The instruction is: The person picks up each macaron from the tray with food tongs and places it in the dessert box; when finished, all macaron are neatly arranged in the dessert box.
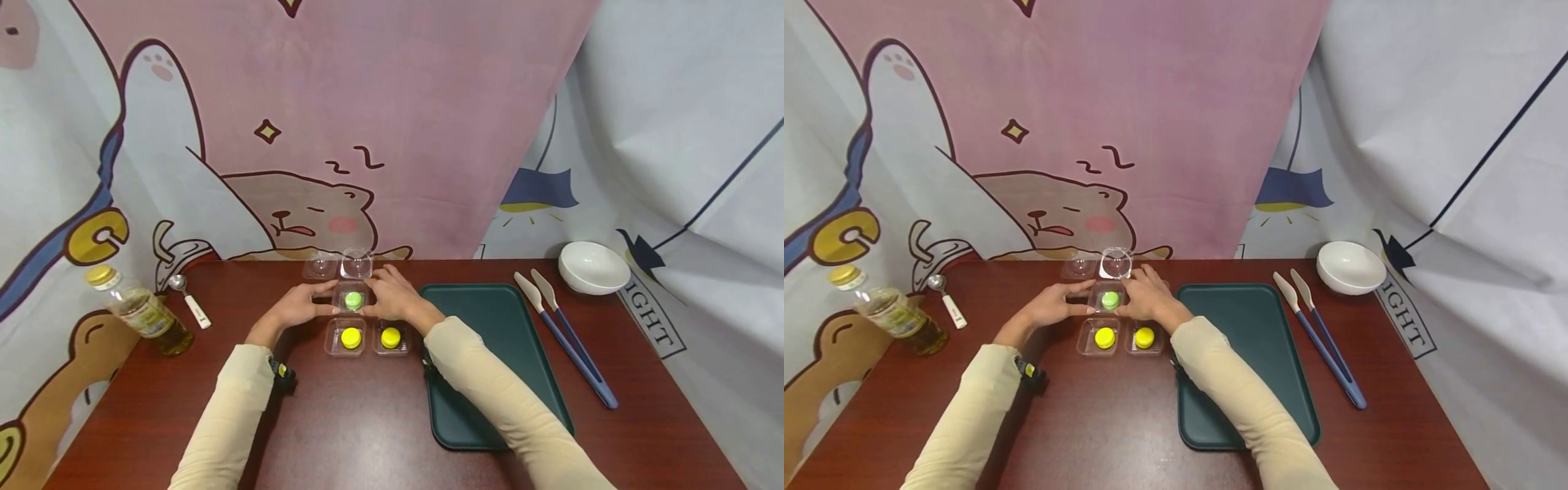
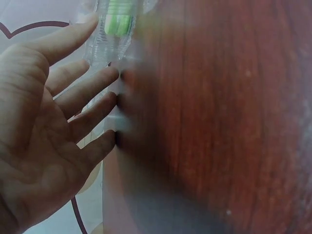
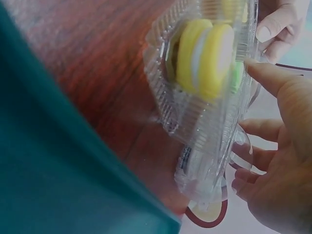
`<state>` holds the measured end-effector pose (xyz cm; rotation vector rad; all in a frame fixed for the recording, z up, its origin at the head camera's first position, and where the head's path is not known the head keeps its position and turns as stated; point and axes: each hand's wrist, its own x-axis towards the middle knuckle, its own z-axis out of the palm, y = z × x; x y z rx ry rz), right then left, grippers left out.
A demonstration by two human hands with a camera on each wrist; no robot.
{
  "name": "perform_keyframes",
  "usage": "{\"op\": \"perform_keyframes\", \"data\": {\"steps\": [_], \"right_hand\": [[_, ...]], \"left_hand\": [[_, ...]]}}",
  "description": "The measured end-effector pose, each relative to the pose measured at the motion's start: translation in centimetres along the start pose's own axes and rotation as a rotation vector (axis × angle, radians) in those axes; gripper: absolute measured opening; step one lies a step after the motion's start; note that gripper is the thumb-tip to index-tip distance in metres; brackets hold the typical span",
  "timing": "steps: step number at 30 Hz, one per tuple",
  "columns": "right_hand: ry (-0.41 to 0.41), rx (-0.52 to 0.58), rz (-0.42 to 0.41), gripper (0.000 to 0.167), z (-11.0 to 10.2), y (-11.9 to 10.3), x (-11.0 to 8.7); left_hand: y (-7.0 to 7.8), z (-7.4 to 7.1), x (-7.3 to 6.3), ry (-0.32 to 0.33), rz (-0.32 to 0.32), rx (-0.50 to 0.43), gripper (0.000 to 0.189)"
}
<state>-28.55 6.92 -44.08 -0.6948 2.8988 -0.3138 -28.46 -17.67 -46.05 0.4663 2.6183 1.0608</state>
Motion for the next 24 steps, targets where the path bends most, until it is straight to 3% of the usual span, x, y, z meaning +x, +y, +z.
{"op": "perform_keyframes", "data": {"steps": [7,18,24], "right_hand": [[-0.013,-0.003,-0.003,0.075,0.13,-0.05,0.08],[-0.015,0.001,0.022,0.076,0.22,0.15,-0.06],[-0.006,-0.009,-0.007,0.076,0.39,0.34,0.02]], "left_hand": [[0.23,0.0,0.1,-0.045,-0.026,0.021,0.076],[0.2,0.11,0.13,-0.038,-0.028,0.025,0.077],[0.11,0.11,-0.01,-0.031,-0.025,0.011,0.079]]}}
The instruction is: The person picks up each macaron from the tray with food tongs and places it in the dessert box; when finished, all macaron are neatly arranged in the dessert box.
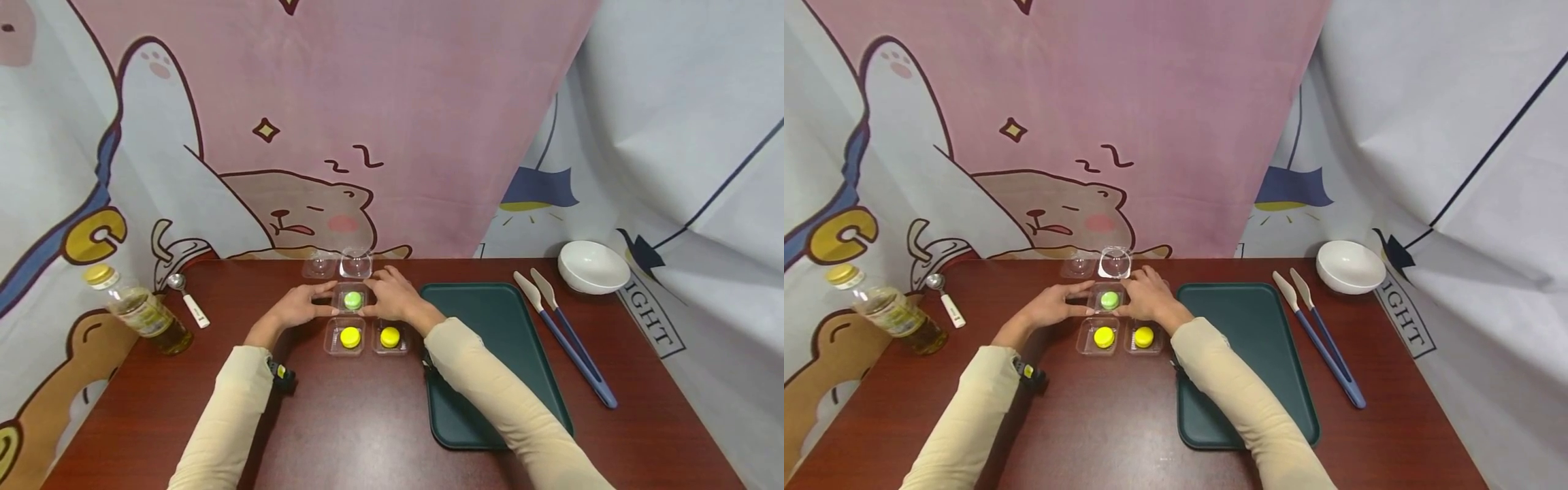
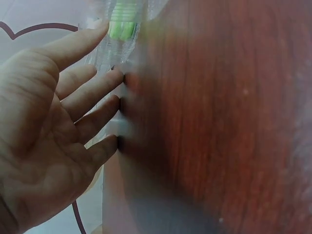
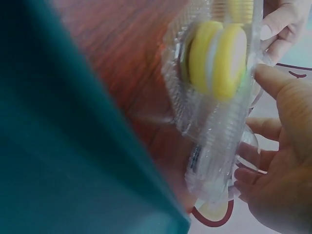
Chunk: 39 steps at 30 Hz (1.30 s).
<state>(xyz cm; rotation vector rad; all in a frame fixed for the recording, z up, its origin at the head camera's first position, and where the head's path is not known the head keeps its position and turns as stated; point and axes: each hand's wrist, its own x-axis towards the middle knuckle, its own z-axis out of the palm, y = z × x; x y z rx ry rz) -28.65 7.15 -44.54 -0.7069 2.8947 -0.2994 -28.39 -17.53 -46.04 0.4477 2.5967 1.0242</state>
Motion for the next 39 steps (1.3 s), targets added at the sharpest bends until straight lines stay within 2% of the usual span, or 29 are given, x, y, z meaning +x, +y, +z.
{"op": "perform_keyframes", "data": {"steps": [5,13,16,19,22,26,28,32,39], "right_hand": [[0.047,0.037,-0.015,0.077,0.0,0.3,0.2],[0.167,0.245,0.026,0.062,-0.8,0.7,0.4],[0.191,0.316,0.04,0.056,-1.3,1.0,0.1],[0.214,0.377,0.048,0.05,-1.7,1.5,-0.2],[0.233,0.421,0.053,0.048,-2.1,2.1,-0.8],[0.231,0.443,0.036,0.049,-2.6,3.2,-2.2],[0.218,0.432,0.019,0.051,-2.9,3.7,-3.3],[0.197,0.398,-0.035,0.054,-3.0,4.7,-5.5],[0.12,0.316,-0.098,0.065,-2.4,5.4,-9.2]], "left_hand": [[-0.1,-0.1,-0.4,0.008,-0.007,0.012,0.086],[-0.6,-0.2,-1.7,0.016,-0.03,0.009,0.095],[-0.8,-0.4,-2.2,0.064,-0.03,-0.003,0.091],[-1.1,-0.6,-2.4,0.159,-0.066,-0.017,0.084],[-1.4,-1.1,-2.3,0.258,-0.16,-0.121,0.078],[-1.5,-1.9,-2.0,0.33,-0.289,-0.359,0.075],[-1.7,-2.3,-1.7,0.341,-0.325,-0.448,0.075],[-1.8,-3.0,-1.0,0.348,-0.362,-0.557,0.071],[-1.8,-3.6,0.3,0.319,-0.45,-0.66,0.065]]}}
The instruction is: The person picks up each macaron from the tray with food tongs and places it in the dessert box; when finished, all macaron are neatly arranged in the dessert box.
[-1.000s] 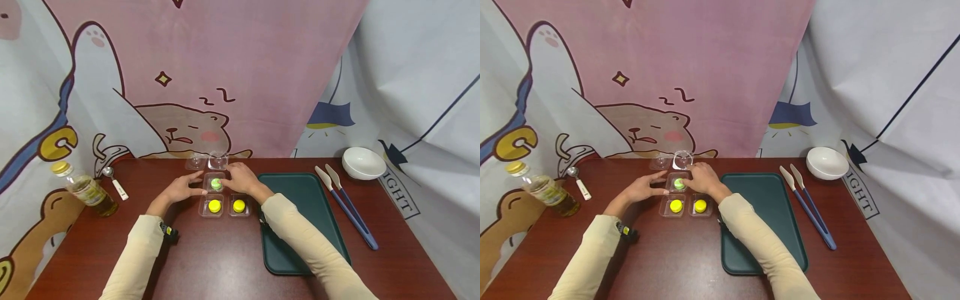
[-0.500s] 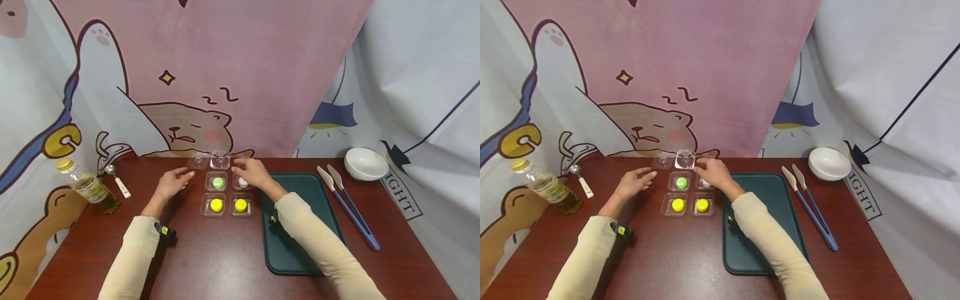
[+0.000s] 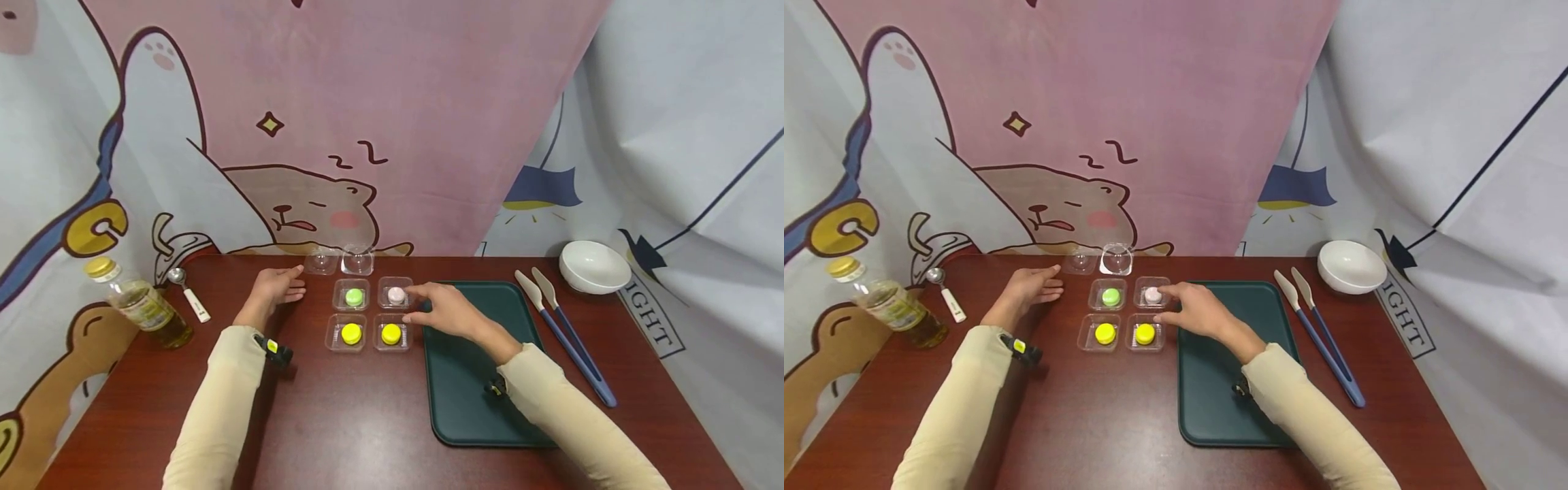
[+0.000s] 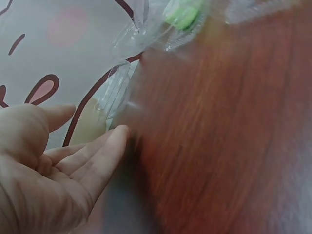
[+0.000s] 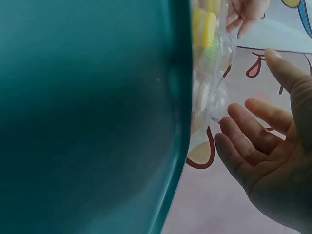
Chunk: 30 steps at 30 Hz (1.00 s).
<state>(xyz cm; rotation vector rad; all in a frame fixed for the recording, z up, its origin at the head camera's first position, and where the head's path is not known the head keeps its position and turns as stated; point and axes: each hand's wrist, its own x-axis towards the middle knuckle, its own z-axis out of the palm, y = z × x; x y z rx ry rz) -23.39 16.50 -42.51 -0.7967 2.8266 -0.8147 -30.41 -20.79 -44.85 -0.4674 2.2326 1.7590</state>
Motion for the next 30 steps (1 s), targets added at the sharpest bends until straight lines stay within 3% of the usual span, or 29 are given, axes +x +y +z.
{"op": "perform_keyframes", "data": {"steps": [6,12,30], "right_hand": [[-0.047,-0.086,-0.024,0.072,0.7,-0.5,-2.0],[-0.062,-0.132,-0.025,0.072,1.7,-0.8,-2.6],[-0.042,-0.177,0.031,0.068,2.8,-0.8,-2.3]], "left_hand": [[0.3,0.3,0.9,-0.008,-0.07,-0.143,0.058],[0.4,0.7,1.5,-0.017,-0.101,-0.261,0.052],[0.4,1.6,1.4,0.035,-0.069,-0.246,0.044]]}}
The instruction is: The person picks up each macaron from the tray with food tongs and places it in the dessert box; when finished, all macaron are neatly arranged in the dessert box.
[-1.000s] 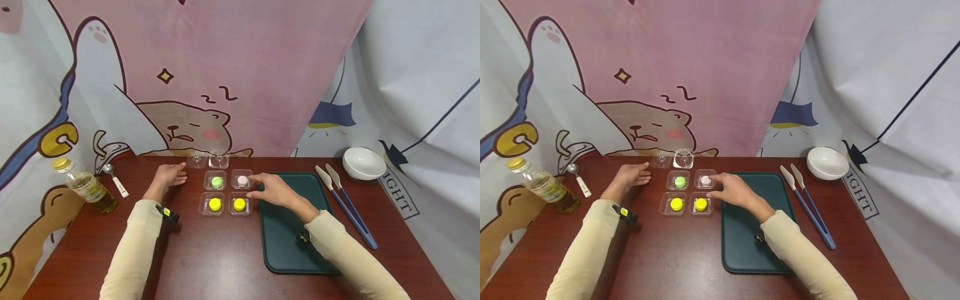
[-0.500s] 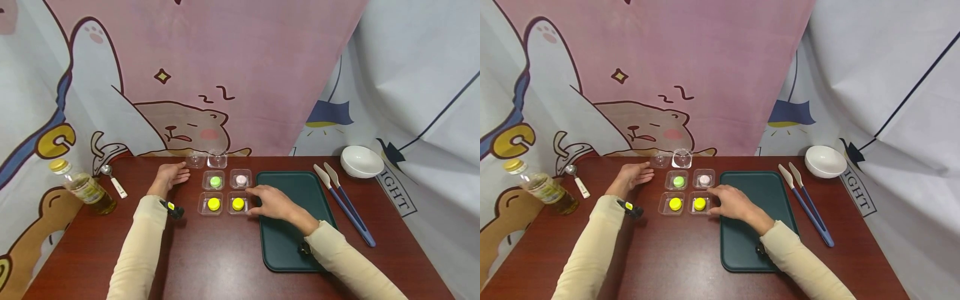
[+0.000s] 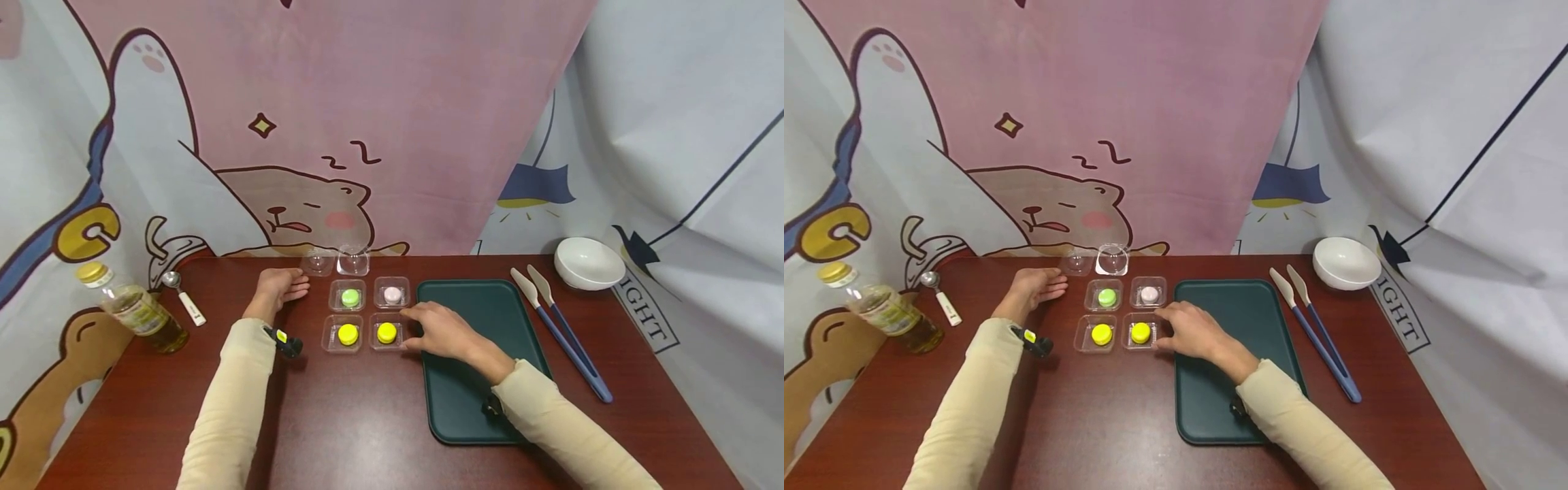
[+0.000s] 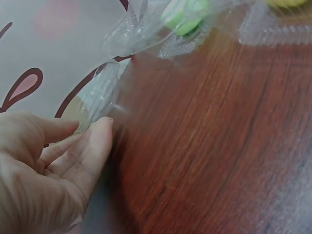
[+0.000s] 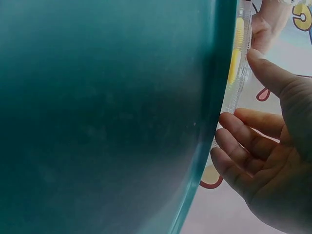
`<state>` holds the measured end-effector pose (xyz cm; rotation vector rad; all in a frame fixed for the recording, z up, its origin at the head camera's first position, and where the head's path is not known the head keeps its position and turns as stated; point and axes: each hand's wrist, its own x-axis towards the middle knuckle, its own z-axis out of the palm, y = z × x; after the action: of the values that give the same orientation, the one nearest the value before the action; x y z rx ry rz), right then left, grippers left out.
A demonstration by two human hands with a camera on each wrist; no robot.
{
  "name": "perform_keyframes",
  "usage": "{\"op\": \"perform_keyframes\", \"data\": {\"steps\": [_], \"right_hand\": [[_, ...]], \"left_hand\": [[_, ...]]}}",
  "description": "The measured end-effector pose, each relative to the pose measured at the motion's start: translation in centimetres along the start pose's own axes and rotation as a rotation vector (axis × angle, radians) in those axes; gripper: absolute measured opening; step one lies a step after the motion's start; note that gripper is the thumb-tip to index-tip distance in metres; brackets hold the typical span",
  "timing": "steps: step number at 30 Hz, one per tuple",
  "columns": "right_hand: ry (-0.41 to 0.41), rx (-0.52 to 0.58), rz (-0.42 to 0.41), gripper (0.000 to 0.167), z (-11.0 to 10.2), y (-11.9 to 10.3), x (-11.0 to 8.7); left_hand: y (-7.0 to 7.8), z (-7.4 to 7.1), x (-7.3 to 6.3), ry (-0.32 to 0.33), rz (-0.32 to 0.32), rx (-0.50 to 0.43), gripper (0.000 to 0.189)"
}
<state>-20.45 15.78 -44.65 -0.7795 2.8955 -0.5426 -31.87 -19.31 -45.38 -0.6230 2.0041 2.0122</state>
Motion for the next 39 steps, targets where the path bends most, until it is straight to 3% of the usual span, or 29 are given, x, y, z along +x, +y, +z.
{"op": "perform_keyframes", "data": {"steps": [12,23,31,39], "right_hand": [[-0.009,-0.014,-0.016,0.067,-0.4,-0.4,0.2],[-0.013,-0.02,-0.011,0.067,-0.6,-0.3,0.2],[-0.011,-0.009,-0.001,0.069,-0.4,-0.2,0.0],[-0.005,0.005,-0.011,0.069,-0.3,-0.3,0.0]], "left_hand": [[-0.1,-0.3,0.5,-0.003,0.011,-0.011,0.043],[0.2,-1.4,-0.3,0.002,0.035,0.008,0.044],[0.5,-1.7,-1.8,-0.046,0.102,-0.022,0.046],[0.9,0.0,-4.4,-0.158,0.21,0.026,0.046]]}}
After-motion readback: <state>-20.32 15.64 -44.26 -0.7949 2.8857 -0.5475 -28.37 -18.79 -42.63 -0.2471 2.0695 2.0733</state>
